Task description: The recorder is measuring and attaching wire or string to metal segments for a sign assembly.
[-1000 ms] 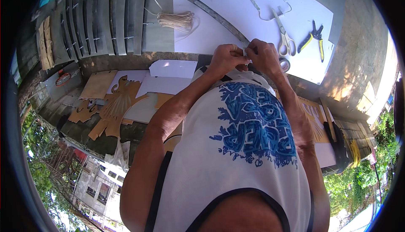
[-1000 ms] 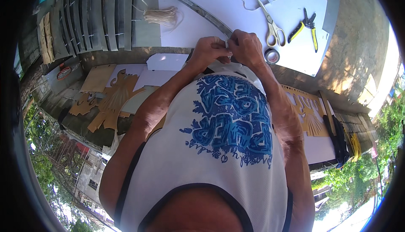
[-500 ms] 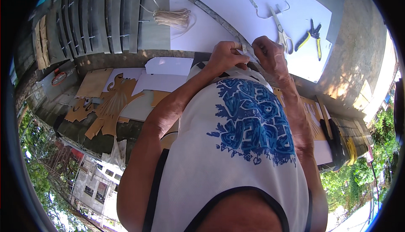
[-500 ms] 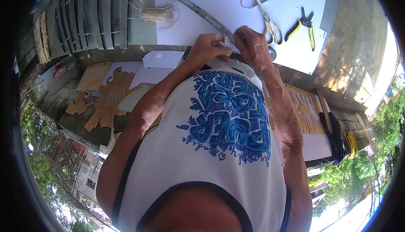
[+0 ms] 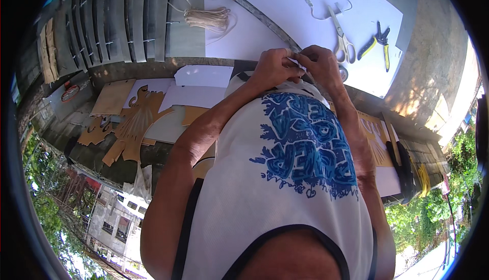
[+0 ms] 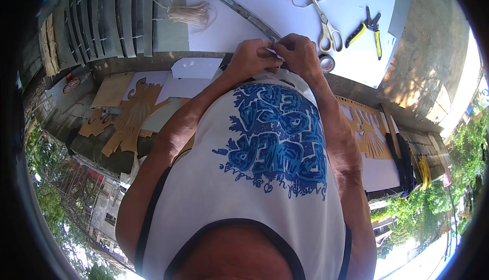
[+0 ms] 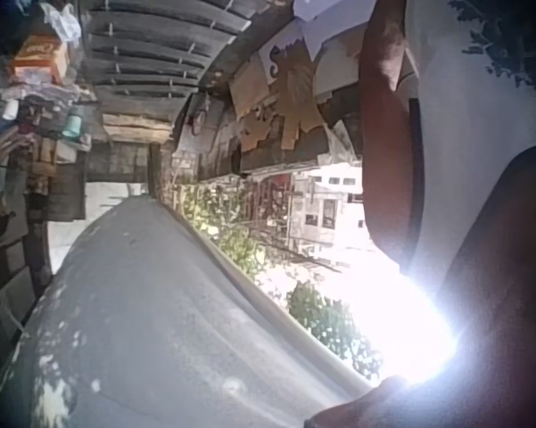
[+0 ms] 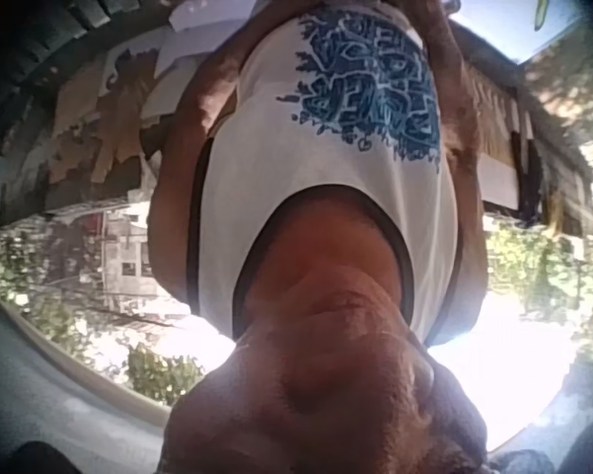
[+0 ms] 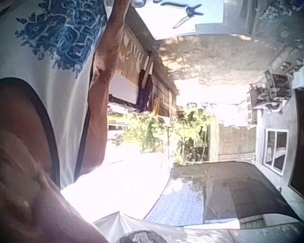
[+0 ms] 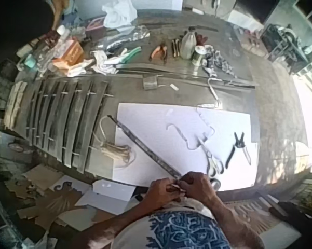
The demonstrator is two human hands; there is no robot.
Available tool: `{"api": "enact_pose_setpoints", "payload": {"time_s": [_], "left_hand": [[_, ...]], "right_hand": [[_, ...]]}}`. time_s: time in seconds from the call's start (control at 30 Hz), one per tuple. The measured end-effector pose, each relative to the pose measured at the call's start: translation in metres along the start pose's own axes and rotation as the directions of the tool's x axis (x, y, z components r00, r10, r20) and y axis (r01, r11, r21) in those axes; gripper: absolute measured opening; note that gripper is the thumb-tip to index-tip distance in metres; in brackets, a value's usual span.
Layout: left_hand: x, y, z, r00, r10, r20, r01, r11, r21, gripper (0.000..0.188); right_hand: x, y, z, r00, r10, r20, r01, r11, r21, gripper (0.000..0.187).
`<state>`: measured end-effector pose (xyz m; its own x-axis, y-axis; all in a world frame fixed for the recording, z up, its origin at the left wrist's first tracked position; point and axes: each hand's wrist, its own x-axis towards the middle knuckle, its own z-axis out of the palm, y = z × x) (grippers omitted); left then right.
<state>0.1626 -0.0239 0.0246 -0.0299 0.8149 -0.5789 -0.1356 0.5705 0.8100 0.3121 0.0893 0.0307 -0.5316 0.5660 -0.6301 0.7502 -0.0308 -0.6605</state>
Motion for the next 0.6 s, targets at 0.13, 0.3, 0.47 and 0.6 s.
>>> {"api": "enact_pose_setpoints", "payload": {"time_s": [0.13, 0.3, 0.47, 0.6], "left_hand": [[-0.001, -0.003, -0.005, 0.989, -0.13, 0.072, 0.144, 0.96, -0.241, 0.042], [0.002, -0.004, -0.007, 0.982, -0.157, 0.102, 0.181, 0.938, -0.297, 0.047], [0.006, -0.006, -0.008, 0.988, -0.116, 0.102, 0.145, 0.927, -0.345, 0.044], [0.014, -0.013, -0.007, 0.992, -0.115, 0.061, 0.13, 0.904, -0.409, 0.033]], "right_hand": [[-0.002, -0.015, -0.009, 0.989, 0.126, 0.079, -0.138, 0.974, 0.182, 0.035], [0.001, -0.013, -0.014, 0.981, 0.122, 0.148, -0.157, 0.955, 0.252, 0.032], [0.013, -0.003, -0.017, 0.965, 0.173, 0.198, -0.231, 0.917, 0.325, 0.034], [0.024, 0.008, -0.019, 0.967, 0.121, 0.223, -0.195, 0.917, 0.348, 0.033]]}}
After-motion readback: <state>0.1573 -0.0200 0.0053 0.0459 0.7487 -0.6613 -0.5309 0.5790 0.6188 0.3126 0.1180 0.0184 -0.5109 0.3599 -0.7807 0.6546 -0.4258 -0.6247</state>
